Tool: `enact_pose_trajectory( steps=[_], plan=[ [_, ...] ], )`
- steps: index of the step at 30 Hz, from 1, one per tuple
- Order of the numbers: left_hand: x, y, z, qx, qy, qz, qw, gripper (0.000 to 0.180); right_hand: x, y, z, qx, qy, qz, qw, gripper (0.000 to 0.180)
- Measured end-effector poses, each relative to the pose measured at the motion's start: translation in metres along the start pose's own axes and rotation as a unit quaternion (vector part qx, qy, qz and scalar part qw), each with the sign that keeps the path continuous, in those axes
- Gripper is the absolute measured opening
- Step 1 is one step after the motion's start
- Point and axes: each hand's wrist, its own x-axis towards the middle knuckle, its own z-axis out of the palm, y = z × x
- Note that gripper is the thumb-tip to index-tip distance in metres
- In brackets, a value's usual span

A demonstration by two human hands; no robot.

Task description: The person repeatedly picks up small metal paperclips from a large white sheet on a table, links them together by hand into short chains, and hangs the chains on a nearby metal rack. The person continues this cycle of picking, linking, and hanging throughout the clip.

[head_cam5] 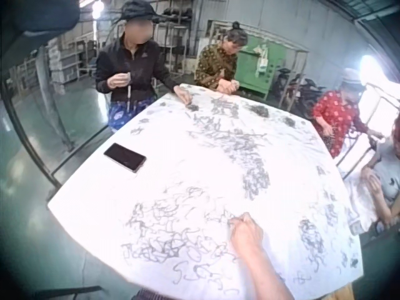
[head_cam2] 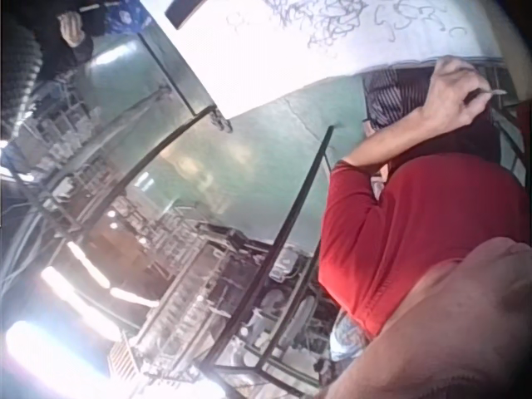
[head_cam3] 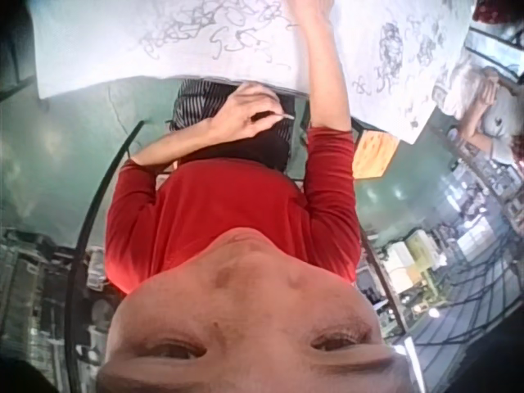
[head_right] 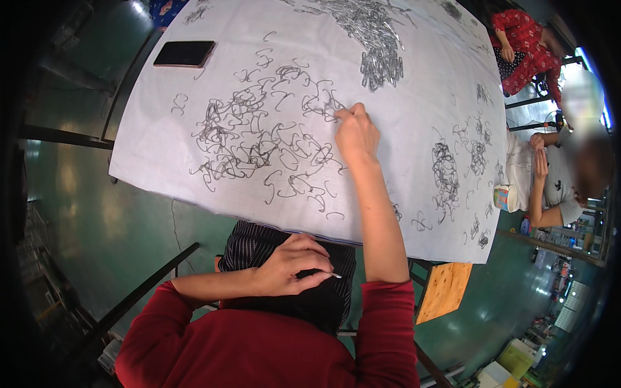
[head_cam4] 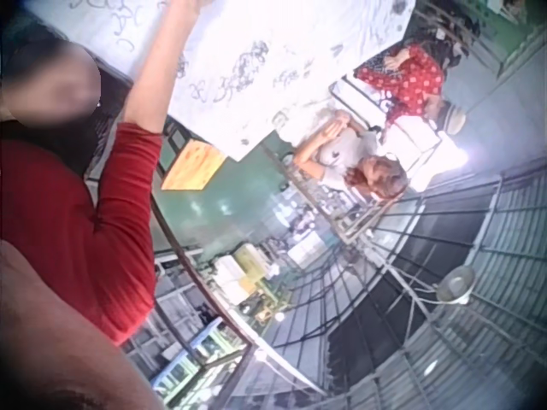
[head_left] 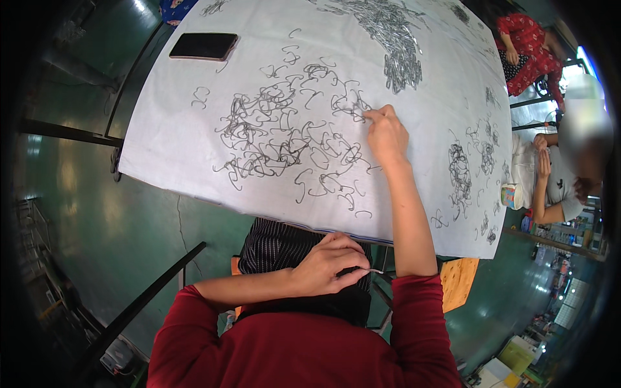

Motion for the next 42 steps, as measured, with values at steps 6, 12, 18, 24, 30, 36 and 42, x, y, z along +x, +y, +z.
enact_pose_trajectory(
  steps=[6, 12, 18, 24, 30, 36, 42],
  plan=[
    [-0.004, 0.0, 0.0, -0.001, 0.002, -0.01, 1.0, 0.015, 0.022, 0.002, -0.005, 0.063, 0.011, 0.039, 0.997, 0.007],
    [-0.006, 0.003, -0.002, 0.009, -0.004, -0.006, 1.0, 0.016, 0.045, -0.005, 0.001, 0.073, -0.058, 0.029, 0.995, 0.012],
    [-0.01, 0.003, 0.001, 0.007, 0.006, -0.006, 1.0, 0.016, 0.047, 0.015, -0.01, 0.099, -0.249, 0.021, 0.963, 0.011],
    [-0.013, 0.003, 0.004, 0.009, 0.002, 0.004, 1.0, 0.016, 0.045, 0.038, -0.023, 0.096, -0.156, 0.058, 0.981, 0.008],
    [-0.012, 0.006, 0.004, 0.016, 0.0, 0.003, 1.0, 0.017, 0.057, 0.006, -0.002, 0.031, -0.148, -0.024, 0.988, 0.011],
    [-0.012, 0.008, 0.003, 0.014, 0.007, 0.004, 1.0, 0.018, 0.033, 0.025, -0.005, 0.17, -0.121, 0.019, 0.978, 0.013],
    [-0.006, 0.001, 0.007, 0.001, 0.036, 0.016, 0.999, 0.014, -0.037, 0.023, -0.056, 0.507, -0.076, 0.213, 0.832, 0.016]
  ],
)
